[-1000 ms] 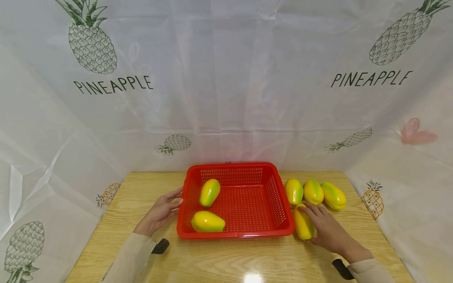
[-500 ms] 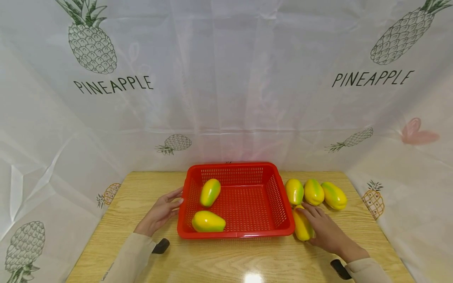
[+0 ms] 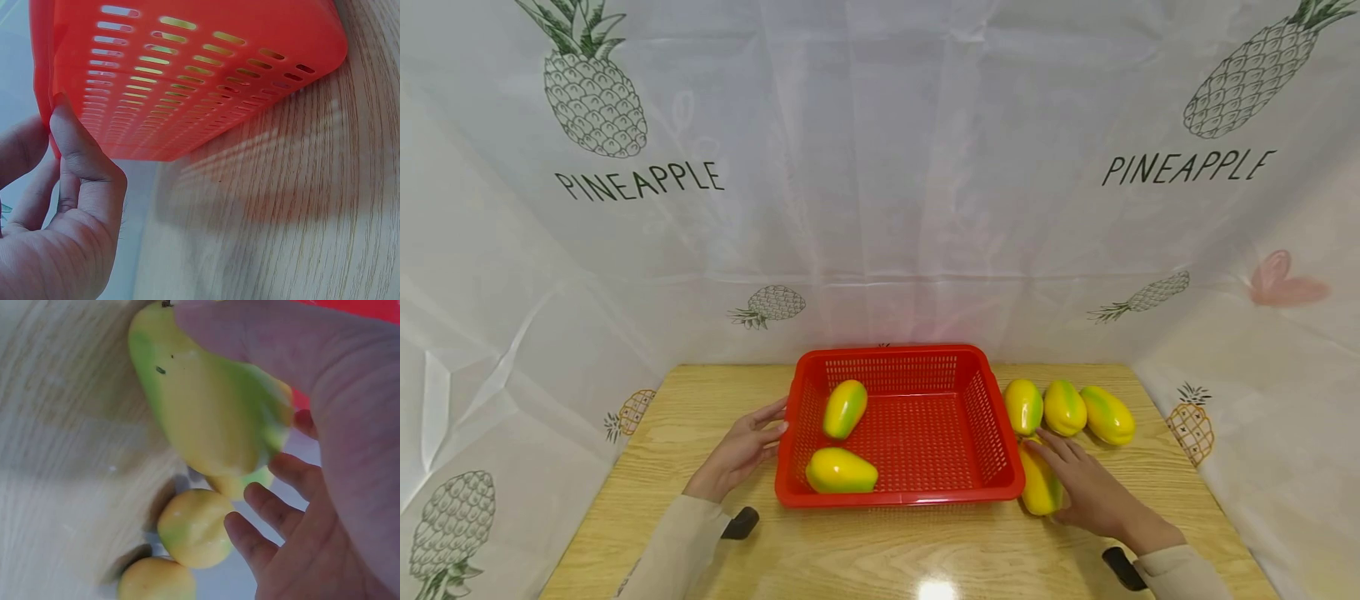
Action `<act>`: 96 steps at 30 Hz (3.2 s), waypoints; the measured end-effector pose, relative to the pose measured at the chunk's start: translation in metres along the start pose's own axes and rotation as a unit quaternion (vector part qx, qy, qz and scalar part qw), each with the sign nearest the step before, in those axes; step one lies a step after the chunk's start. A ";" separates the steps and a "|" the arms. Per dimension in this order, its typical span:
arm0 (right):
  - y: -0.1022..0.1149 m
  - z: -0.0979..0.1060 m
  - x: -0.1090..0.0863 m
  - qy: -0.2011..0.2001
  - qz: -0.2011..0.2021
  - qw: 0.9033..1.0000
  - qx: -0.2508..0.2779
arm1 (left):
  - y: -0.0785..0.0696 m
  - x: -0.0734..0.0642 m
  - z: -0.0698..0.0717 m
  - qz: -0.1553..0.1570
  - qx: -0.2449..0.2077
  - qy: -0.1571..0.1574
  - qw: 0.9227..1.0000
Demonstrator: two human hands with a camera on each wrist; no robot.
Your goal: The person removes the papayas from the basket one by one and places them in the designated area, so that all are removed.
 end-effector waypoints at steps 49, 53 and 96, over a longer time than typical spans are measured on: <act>0.129 0.027 0.188 0.163 0.183 0.969 -0.033 | 0.000 -0.001 -0.002 0.000 -0.004 0.002 1.000; 0.139 0.020 0.197 0.183 0.206 0.960 -0.054 | 0.000 -0.001 -0.002 0.000 -0.006 0.002 1.000; 0.185 -0.034 0.223 0.227 0.328 0.891 -0.215 | 0.000 -0.004 -0.003 -0.005 -0.004 0.008 1.000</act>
Point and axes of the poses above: each hand's wrist, its own x-axis towards the middle knuckle, its own z-axis out of the back of the hand, y = z × x, the point moved 2 cm from there along x, towards the middle knuckle, and after that the axes turned 2 degrees about -x, right-handed, at the moved point
